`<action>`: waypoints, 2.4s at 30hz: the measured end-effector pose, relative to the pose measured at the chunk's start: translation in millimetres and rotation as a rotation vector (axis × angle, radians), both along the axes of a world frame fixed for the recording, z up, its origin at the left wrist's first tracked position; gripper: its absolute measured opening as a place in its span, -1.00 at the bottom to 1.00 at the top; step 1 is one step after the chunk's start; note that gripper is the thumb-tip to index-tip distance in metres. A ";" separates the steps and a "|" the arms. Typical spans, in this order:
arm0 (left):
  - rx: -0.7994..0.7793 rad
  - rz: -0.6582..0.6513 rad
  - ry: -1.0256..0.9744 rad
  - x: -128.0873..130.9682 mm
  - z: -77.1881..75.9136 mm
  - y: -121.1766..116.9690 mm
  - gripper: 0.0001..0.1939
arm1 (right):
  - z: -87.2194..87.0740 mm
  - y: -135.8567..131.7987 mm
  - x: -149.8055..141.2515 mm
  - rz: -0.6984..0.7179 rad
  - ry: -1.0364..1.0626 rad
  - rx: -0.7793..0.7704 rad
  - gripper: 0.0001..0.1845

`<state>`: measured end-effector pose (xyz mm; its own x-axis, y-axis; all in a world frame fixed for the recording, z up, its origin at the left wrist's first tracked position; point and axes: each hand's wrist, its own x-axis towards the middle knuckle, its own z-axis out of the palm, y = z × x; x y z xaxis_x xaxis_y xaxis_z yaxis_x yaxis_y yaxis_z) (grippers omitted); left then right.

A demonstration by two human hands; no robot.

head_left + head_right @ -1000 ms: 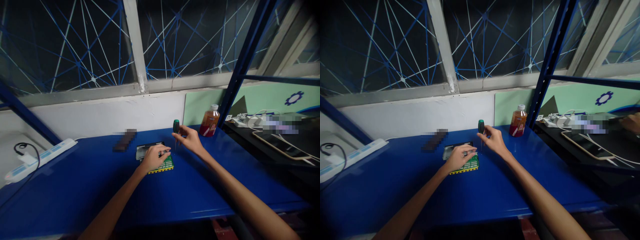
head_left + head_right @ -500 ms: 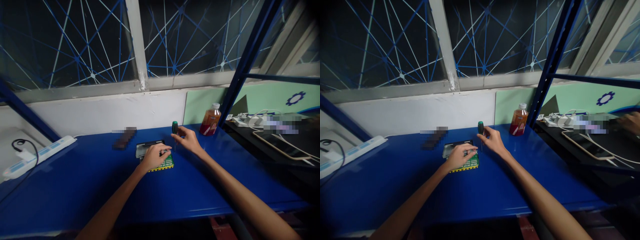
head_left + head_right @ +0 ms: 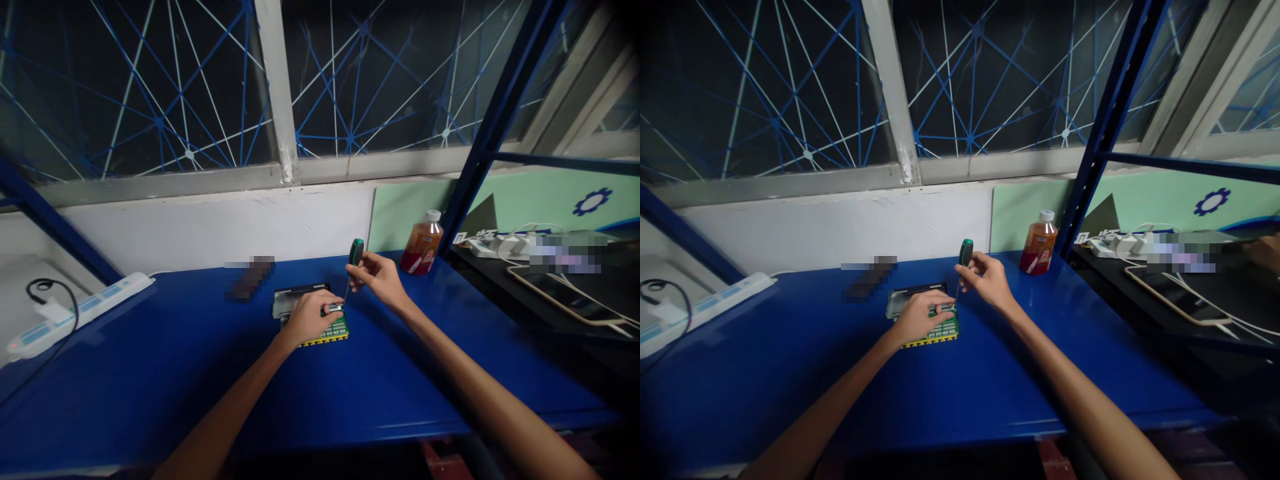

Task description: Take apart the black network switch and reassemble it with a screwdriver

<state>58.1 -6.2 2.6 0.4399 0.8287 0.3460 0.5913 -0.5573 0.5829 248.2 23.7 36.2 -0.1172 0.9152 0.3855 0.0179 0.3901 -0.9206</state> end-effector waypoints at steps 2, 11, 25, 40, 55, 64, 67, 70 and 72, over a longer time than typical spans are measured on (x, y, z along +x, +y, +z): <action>-0.009 -0.005 -0.018 0.1 -0.9 0.1 -0.78 | 1.6 -1.7 -1.6 0.019 0.057 -0.008 -0.69; 0.020 -0.014 -0.034 -0.9 -5.2 2.3 -0.87 | 2.7 -4.8 -5.7 0.014 0.122 -0.014 -0.69; 0.020 -0.028 -0.055 -0.9 -4.8 2.0 -0.77 | 10.5 -9.3 -6.6 -0.005 0.181 0.031 -0.73; 0.016 -0.020 -0.047 -0.2 -0.7 -0.1 -0.76 | 13.5 -13.1 -8.4 0.001 0.173 0.051 -0.73; 0.030 -0.032 -0.091 -0.7 -0.3 0.7 -0.74 | 14.0 -14.5 -7.0 -0.021 0.110 0.106 -0.77; -0.006 -0.028 -0.114 -3.6 11.2 -0.6 -0.77 | 14.3 -20.0 -9.0 -0.034 0.058 0.115 -0.76; -0.018 -0.032 -0.106 -13.7 24.8 1.9 -0.77 | 16.2 -22.1 -16.7 -0.012 0.025 0.111 -0.77; -0.066 -0.056 -0.045 -31.3 39.4 3.7 -0.74 | 19.9 -21.7 -30.4 0.022 -0.009 0.107 -0.77; -0.105 -0.067 -0.006 -44.2 46.1 3.0 -0.72 | 22.6 -20.1 -42.3 0.048 -0.023 0.117 -0.75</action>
